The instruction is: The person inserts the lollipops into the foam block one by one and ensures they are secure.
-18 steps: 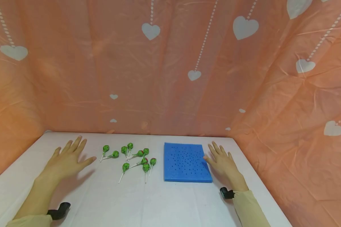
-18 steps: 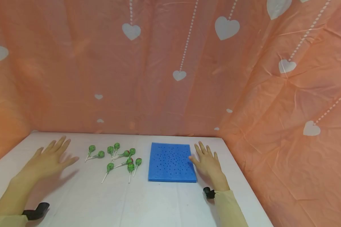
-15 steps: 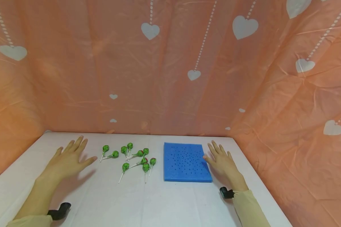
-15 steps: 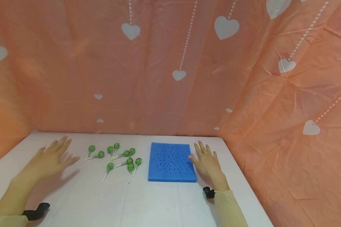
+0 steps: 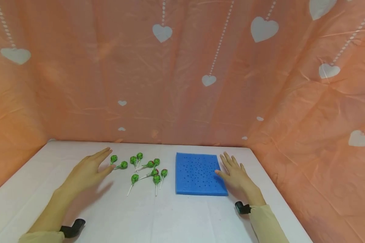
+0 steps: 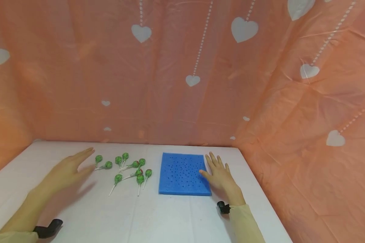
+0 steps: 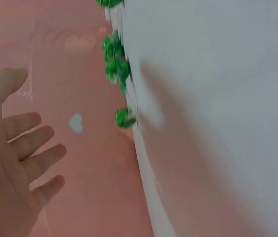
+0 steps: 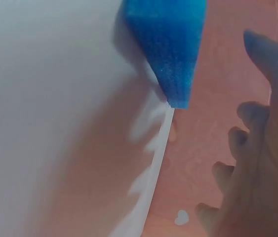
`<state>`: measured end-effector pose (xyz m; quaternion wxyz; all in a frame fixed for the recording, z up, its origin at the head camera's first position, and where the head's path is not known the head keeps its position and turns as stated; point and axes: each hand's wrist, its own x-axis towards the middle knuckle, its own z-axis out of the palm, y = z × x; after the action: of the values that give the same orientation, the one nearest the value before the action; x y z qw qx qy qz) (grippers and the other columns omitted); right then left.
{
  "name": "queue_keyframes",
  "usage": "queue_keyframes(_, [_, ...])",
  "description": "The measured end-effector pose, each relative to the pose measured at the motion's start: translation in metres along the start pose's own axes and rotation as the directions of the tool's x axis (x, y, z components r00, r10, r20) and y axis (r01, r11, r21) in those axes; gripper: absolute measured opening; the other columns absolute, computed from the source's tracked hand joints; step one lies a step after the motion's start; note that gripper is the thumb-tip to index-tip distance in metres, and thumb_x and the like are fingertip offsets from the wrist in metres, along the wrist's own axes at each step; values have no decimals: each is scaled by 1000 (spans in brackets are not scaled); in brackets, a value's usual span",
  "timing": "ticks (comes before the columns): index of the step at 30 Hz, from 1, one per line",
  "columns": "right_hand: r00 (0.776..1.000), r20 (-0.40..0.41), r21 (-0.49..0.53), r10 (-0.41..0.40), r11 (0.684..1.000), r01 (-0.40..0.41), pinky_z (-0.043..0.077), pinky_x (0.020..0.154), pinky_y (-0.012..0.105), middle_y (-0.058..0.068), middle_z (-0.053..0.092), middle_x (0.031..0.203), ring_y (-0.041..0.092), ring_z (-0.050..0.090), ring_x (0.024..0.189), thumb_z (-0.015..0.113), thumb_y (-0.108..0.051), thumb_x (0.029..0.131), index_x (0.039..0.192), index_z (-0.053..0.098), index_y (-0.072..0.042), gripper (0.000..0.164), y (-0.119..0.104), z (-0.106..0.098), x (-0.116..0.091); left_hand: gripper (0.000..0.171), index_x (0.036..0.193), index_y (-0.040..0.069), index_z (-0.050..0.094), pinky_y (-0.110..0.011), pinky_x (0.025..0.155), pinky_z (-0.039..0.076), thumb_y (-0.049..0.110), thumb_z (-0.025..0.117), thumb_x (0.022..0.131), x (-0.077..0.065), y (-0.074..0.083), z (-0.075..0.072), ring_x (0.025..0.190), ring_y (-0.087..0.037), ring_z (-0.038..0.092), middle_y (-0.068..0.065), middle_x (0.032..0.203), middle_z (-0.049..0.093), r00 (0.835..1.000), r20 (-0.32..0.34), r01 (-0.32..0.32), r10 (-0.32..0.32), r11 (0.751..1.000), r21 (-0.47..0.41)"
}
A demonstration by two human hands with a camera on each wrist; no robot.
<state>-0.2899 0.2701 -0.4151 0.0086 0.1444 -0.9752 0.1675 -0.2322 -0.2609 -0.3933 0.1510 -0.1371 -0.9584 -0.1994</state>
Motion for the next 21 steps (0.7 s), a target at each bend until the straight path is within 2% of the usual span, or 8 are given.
queue_keyframes(5, [999,34,11,-11,1000,11,1,121,73,15,6,174,47,1,158,52,-57,104,167,15,-11,87,-1,0,-2,55,148,4,54,-68,109,38,31,67,102,7,11,9,135,-50,50,-24,148,54,999,-33,-36,33,994,-107])
queue_keyframes(10, [995,98,41,-29,999,25,3,121,72,18,10,173,48,3,157,58,-55,101,167,16,-9,90,-6,0,0,50,145,4,56,-66,106,42,28,66,103,13,17,19,130,-45,56,-21,144,57,998,-27,-52,48,986,-156])
queue_keyframes(15, [992,128,54,-22,998,15,2,121,72,18,13,173,48,4,157,60,-54,101,166,19,-8,90,-9,2,-1,45,141,2,59,-61,96,52,23,67,102,19,20,29,115,-37,65,-17,135,61,998,22,-54,60,981,-186])
queue_keyframes(21, [990,141,39,-25,999,20,3,122,71,17,14,173,48,6,157,60,-53,101,165,23,-8,87,-9,7,-2,37,132,0,66,-51,88,57,19,69,100,23,24,40,104,-26,67,-12,124,66,987,136,-56,86,976,-212])
